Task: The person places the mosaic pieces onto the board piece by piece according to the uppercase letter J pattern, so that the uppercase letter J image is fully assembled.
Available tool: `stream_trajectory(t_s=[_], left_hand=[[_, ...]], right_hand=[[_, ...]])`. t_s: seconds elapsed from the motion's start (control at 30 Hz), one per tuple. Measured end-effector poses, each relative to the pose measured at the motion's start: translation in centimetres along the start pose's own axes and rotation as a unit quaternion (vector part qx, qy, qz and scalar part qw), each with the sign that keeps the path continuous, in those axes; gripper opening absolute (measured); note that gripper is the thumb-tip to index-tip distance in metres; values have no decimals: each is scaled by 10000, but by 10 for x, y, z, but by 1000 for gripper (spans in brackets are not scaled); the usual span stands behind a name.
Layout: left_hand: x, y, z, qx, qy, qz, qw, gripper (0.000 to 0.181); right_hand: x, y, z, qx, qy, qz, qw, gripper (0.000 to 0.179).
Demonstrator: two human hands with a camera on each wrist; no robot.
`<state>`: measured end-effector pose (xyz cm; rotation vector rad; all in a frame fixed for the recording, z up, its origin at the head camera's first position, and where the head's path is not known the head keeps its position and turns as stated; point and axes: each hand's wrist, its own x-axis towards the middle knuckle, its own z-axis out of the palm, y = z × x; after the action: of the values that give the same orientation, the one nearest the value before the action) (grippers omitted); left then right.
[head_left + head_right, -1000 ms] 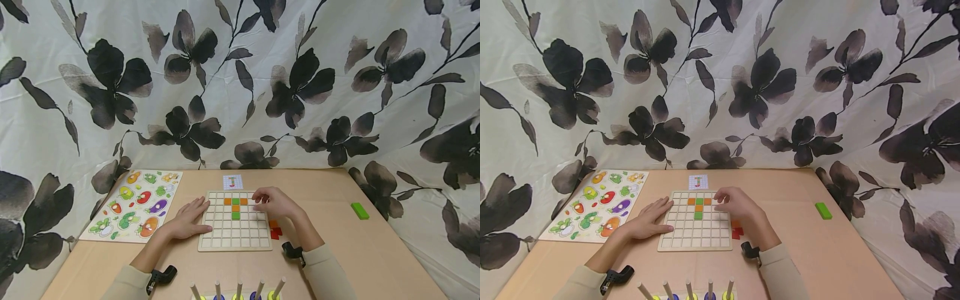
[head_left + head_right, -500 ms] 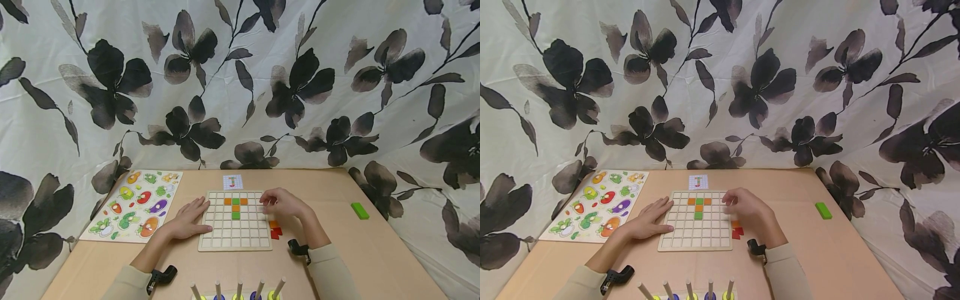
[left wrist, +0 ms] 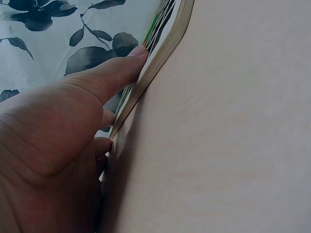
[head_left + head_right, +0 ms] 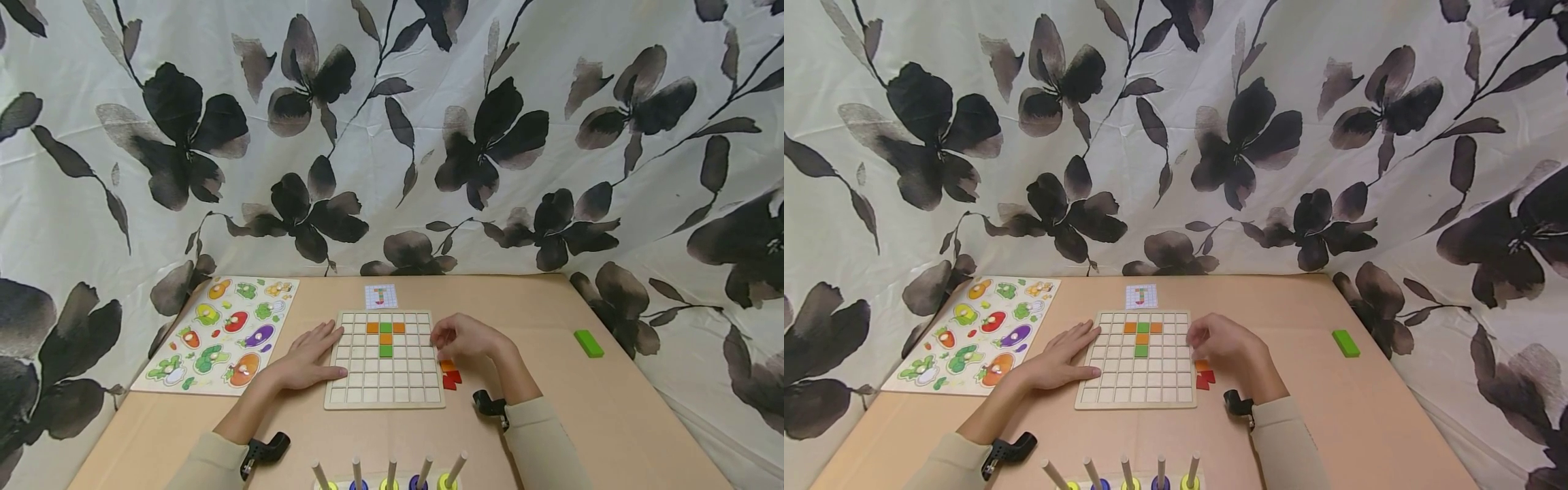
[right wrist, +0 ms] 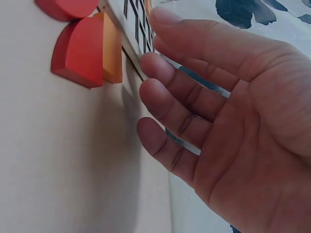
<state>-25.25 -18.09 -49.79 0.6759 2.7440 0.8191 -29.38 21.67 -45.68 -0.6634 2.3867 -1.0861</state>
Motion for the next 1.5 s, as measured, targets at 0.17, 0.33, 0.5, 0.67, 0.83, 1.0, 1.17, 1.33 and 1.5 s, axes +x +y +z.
stream_trajectory(t_s=[0.17, 0.33, 0.5, 0.67, 0.83, 1.0, 1.17, 1.33, 1.5], left_hand=[[1, 0, 0, 22, -18, -29, 10000, 96], [1, 0, 0, -4, -23, -52, 10000, 96], [1, -1, 1, -13, 28, 21, 10000, 96], [1, -2, 1, 10, 16, -3, 10000, 96], [1, -1, 1, -22, -13, -39, 10000, 96], [1, -1, 1, -31, 22, -11, 10000, 96], [1, -1, 2, -32, 49, 33, 10000, 96], [0, -1, 1, -32, 35, 65, 10000, 96], [1, -1, 2, -15, 9, 16, 10000, 96]], right_hand=[[0, 2, 1, -82, -62, 178, 9998, 20], [-2, 4, 1, -125, -95, 261, 9995, 19], [-3, 5, 0, -179, -217, 295, 9992, 17], [-3, 7, -1, -265, -284, 355, 9986, 16], [-3, 7, 0, -226, -383, 361, 9984, 15], [-4, 4, 1, -283, -455, 365, 9979, 13], [-3, 4, 1, -299, -471, 455, 9974, 14], [-3, 3, 1, -329, -472, 491, 9971, 14], [-4, 2, 1, -405, -496, 445, 9970, 14]])
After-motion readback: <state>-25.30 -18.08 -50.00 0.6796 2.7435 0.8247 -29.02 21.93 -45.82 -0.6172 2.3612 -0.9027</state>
